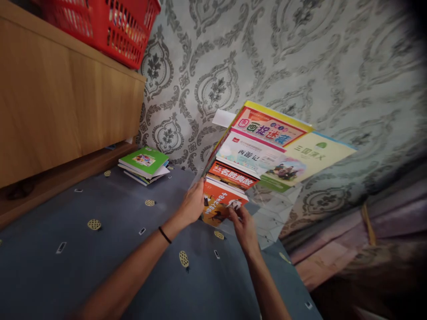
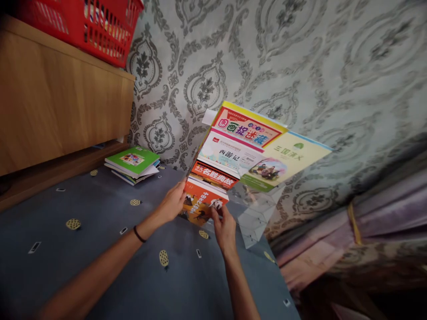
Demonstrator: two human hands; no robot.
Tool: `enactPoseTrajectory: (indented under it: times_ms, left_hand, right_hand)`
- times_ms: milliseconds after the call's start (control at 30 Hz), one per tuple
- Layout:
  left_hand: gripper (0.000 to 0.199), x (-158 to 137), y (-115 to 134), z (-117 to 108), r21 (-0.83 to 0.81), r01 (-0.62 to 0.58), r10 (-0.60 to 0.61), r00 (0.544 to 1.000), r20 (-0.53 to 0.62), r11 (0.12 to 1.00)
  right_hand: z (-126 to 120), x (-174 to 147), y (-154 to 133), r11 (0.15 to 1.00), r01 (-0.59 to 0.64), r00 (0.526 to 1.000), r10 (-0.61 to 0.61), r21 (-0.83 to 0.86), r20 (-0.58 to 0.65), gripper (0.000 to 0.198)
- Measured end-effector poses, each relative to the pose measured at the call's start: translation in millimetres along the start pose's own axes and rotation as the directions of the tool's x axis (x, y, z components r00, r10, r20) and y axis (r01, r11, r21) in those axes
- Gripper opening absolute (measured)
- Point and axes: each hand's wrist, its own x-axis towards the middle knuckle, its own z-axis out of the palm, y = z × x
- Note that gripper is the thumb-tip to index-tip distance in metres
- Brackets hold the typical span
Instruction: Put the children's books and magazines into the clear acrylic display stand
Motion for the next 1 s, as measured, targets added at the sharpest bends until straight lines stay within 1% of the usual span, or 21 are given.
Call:
enactPoseTrajectory:
  times_ms: [67, 200, 367, 467, 567, 633, 733, 800, 867, 933, 1000]
  left_hand:
    - [0.066, -1, -1, 1, -0.002, -0.008, 0.008, 1.0, -0.006, 1.0]
    - [0.065, -2, -2, 1, 0.015, 0.017, -0.017, 1.0, -0.014, 1.0]
    - [0.065, -2, -5, -2, 0.027, -0.009, 0.01, 1.0, -0.012, 1.0]
    - [0.066, -1, -10, -3, 0.027, -0.023, 0.023, 1.0, 0.0, 0.999]
    - [0.068, -3, -13, -3, 0.028, -0.041, 0.042, 0.999, -0.004, 0.999]
    - [0.067, -6, -16, -2, 0.065, -0.031, 0.032, 0.999, -0.013, 0.997]
    - [0.066, -14, -25, -4, 0.189, 0.004, 0.0, 1.0, -0.019, 0.982]
    - [0.065, -18, -34, -11, 0.321, 0.019, -0.014, 1.0, -0.018, 0.947]
    - [0.065, -21, -45, -24, 0.442, 0.035, -0.026, 0.999, -0.026, 0.896]
    - [0.063, -20, -56, -46, 0.511, 0.06, -0.039, 0.998, -0.052, 0.858]
    - [0.058, -13, -64, -71, 0.585, 0.101, -0.06, 0.994, -0.09, 0.805]
  right_hand:
    - [1, 0, -1, 1.0, -0.007, 1.0, 0.007, 0.014, 0.005, 0.049]
    - [1, -2, -7, 1.0, -0.004, 1.0, 0.004, 0.03, 0.005, 0.043]
    - [-5, -3, -18, 1.0, -0.011, 0.999, 0.011, 0.016, 0.039, 0.033]
    - [-12, -1, -20, 1.0, 0.022, 0.997, -0.023, 0.017, 0.074, 0.029]
    - [-18, 1, -19, 0.997, 0.05, 0.994, -0.055, 0.05, 0.097, 0.032]
    - [-21, 2, -18, 0.997, 0.06, 0.991, -0.065, 0.044, 0.119, 0.033]
    - [-25, 3, -19, 0.996, 0.085, 0.981, -0.087, 0.019, 0.176, 0.033]
    - [-31, 2, -22, 0.993, 0.11, 0.974, -0.101, -0.032, 0.203, 0.034]
    - [-40, -1, -28, 0.984, 0.116, 0.973, -0.085, -0.135, 0.213, 0.037]
    - [-49, -4, -38, 0.958, 0.107, 0.967, -0.037, -0.267, 0.252, 0.036]
    - [-56, -10, -50, 0.921, 0.127, 0.945, 0.001, -0.368, 0.328, 0.036]
